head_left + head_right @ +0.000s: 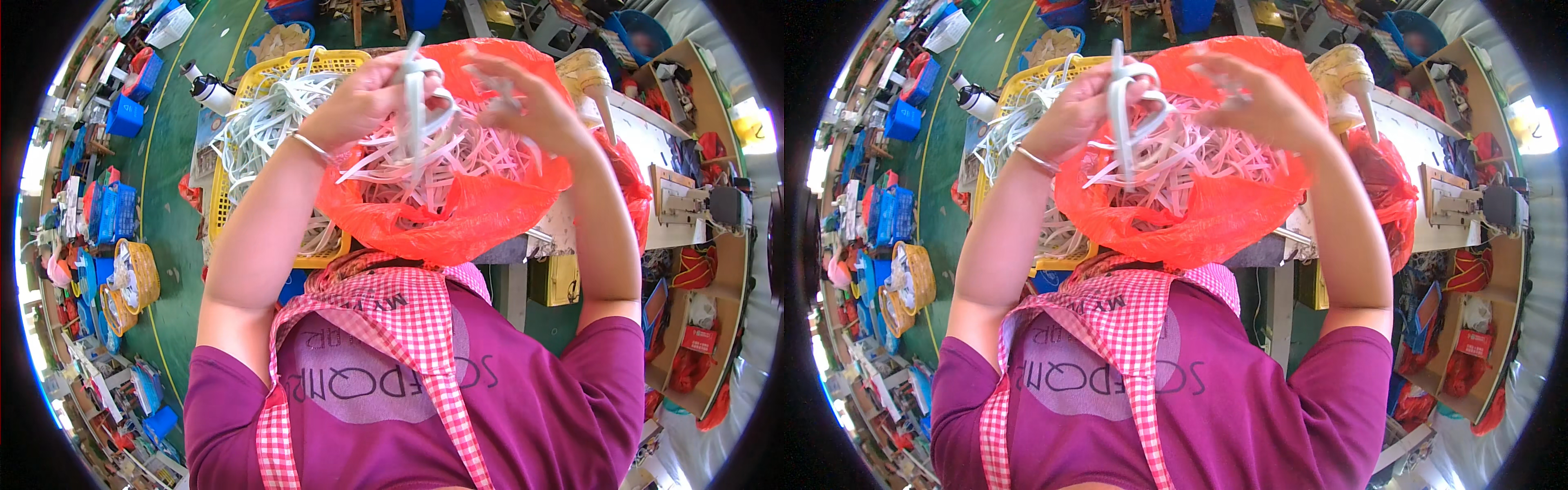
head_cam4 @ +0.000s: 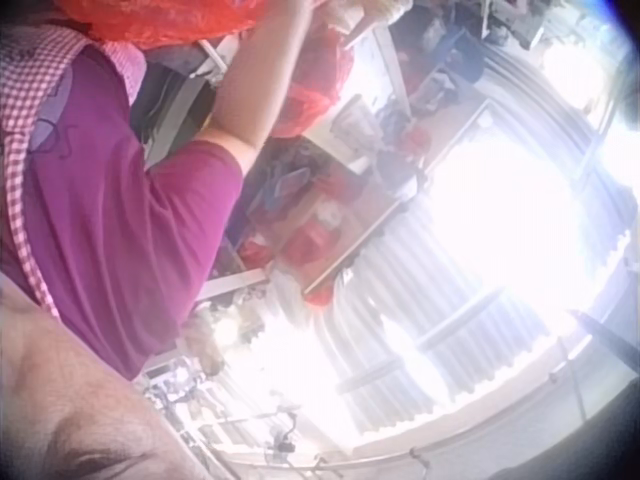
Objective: Sorting and organizing white leather strips into bags and baskets.
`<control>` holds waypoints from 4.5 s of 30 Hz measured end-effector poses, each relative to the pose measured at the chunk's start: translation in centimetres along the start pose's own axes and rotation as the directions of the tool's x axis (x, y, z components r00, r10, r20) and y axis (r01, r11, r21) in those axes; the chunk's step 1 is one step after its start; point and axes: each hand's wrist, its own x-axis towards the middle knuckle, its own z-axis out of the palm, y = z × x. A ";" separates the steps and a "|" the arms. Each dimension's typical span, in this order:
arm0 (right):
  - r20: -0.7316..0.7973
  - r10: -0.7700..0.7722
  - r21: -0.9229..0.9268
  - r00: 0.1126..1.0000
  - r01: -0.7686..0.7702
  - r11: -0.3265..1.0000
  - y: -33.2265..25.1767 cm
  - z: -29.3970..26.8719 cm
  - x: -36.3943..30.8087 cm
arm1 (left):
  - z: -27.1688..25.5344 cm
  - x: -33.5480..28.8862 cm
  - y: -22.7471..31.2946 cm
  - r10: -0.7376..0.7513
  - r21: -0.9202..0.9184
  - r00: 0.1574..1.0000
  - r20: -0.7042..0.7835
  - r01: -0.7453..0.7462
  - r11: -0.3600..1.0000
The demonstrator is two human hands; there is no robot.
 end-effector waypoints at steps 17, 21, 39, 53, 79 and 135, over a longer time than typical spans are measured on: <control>0.085 0.145 0.031 0.986 -0.148 0.988 0.8 -2.6 1.0 | 0.1 0.1 -1.5 -0.147 0.714 0.988 0.041 0.074 0.696; -0.029 -0.028 -0.119 0.999 0.024 0.993 -0.6 -2.5 1.0 | -0.9 0.1 -3.7 -0.107 0.879 0.987 -0.119 0.155 0.451; 0.152 0.254 -0.682 0.955 -0.084 0.726 8.9 1.1 3.4 | -3.3 -1.4 -8.8 -0.166 0.561 0.970 -0.175 0.237 0.793; 0.095 0.342 -0.829 0.935 -0.116 0.547 18.5 -0.4 8.1 | -0.8 -4.2 -11.6 -0.477 0.806 0.854 0.206 0.128 0.577; 0.506 0.153 -0.543 0.849 0.176 0.821 10.4 32.3 26.4 | -12.5 -17.5 -14.0 -0.062 0.447 0.500 -0.864 0.818 0.361; 0.169 0.342 -0.815 0.924 -0.064 0.576 6.9 0.1 -0.8 | -1.8 -2.0 -5.0 0.171 0.326 0.940 -0.297 -0.069 0.943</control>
